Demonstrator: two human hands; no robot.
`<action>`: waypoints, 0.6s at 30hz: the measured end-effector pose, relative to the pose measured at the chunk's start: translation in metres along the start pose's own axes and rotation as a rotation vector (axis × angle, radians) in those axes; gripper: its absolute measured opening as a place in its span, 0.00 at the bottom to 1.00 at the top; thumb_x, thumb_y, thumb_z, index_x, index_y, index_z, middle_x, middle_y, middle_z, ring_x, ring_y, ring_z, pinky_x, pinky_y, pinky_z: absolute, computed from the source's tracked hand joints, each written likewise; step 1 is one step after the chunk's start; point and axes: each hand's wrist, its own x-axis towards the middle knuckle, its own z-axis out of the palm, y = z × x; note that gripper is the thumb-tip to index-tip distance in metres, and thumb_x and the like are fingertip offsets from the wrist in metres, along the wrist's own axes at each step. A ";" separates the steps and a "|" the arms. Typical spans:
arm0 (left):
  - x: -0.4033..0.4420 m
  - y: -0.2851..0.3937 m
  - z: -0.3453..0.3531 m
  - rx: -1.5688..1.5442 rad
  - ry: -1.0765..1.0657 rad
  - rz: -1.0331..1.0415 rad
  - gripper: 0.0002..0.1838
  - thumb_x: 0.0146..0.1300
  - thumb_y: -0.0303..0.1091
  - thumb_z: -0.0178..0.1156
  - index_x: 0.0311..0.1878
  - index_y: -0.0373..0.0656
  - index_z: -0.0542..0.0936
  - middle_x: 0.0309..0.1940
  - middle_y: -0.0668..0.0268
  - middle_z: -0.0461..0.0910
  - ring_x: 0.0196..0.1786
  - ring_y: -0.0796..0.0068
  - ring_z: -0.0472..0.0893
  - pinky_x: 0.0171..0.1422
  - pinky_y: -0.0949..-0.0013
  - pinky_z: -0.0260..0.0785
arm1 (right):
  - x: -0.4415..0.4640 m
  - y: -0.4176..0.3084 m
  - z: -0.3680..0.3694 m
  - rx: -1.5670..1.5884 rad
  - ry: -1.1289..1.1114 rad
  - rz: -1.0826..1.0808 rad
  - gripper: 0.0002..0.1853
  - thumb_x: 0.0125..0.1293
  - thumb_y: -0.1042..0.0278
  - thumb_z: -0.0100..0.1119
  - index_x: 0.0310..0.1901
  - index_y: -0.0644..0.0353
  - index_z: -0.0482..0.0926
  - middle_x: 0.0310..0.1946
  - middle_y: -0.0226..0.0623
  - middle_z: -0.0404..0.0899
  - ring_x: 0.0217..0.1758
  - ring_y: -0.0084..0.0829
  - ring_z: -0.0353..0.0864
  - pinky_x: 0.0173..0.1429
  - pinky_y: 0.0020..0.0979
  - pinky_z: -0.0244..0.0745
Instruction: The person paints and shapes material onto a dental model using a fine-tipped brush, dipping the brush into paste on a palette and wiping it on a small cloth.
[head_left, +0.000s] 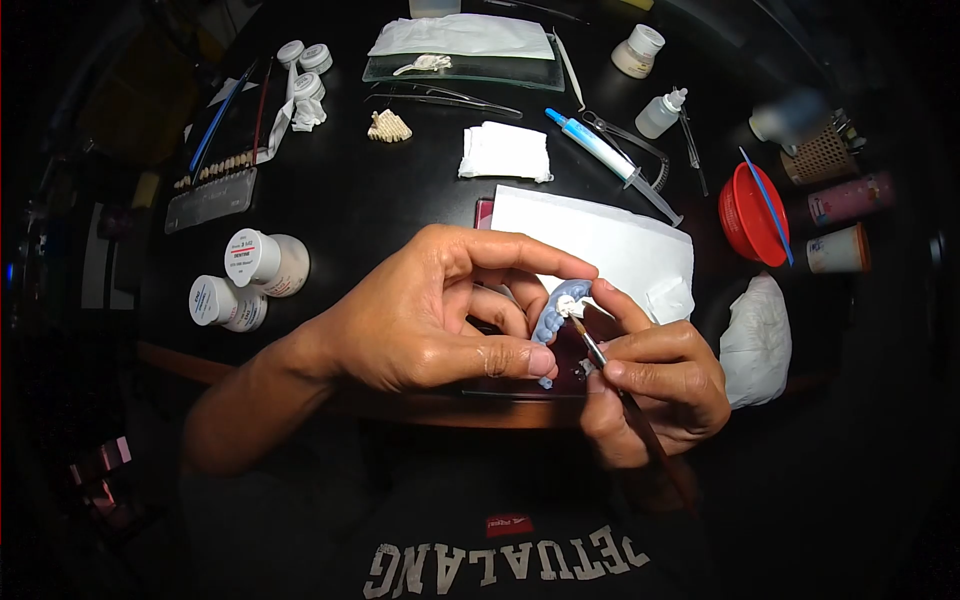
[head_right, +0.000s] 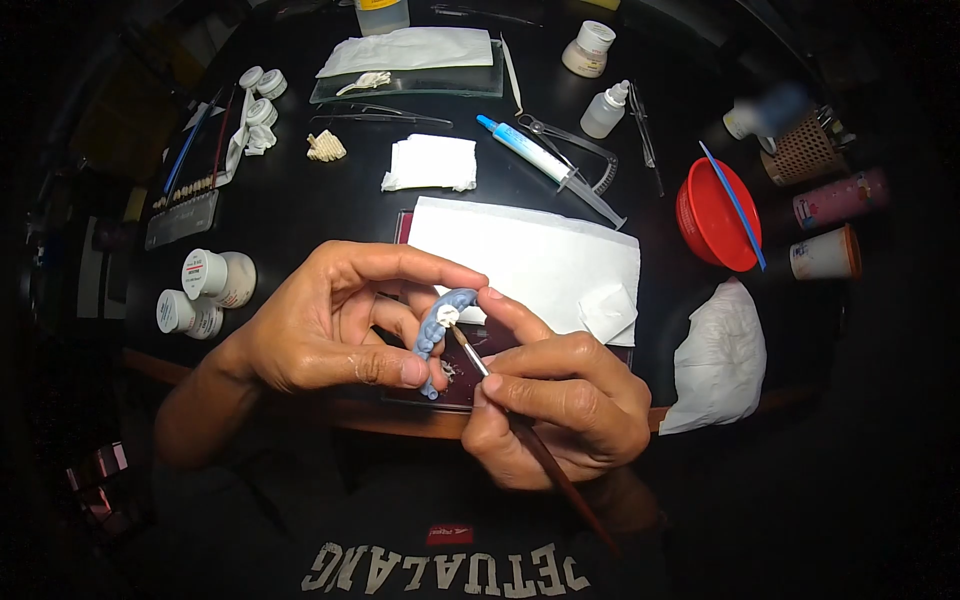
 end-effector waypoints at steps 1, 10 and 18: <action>0.000 0.000 0.000 -0.002 0.002 -0.002 0.34 0.61 0.15 0.69 0.70 0.24 0.70 0.47 0.53 0.83 0.47 0.70 0.89 0.54 0.73 0.83 | 0.000 0.000 0.000 0.000 -0.001 0.001 0.11 0.52 0.88 0.67 0.37 0.67 0.83 0.31 0.45 0.82 0.35 0.31 0.87 0.61 0.59 0.84; 0.000 0.001 0.000 0.004 -0.007 0.005 0.34 0.61 0.15 0.69 0.70 0.23 0.70 0.47 0.52 0.83 0.47 0.70 0.89 0.54 0.73 0.83 | 0.001 -0.003 -0.001 0.005 0.003 0.021 0.11 0.51 0.88 0.67 0.37 0.66 0.83 0.31 0.45 0.82 0.35 0.30 0.87 0.61 0.59 0.84; 0.000 0.002 0.001 -0.006 -0.002 0.004 0.34 0.61 0.15 0.69 0.70 0.23 0.69 0.48 0.51 0.84 0.47 0.70 0.88 0.55 0.72 0.83 | 0.000 -0.007 -0.003 -0.013 -0.063 0.052 0.15 0.53 0.90 0.60 0.41 0.62 0.79 0.34 0.44 0.78 0.38 0.31 0.84 0.68 0.62 0.79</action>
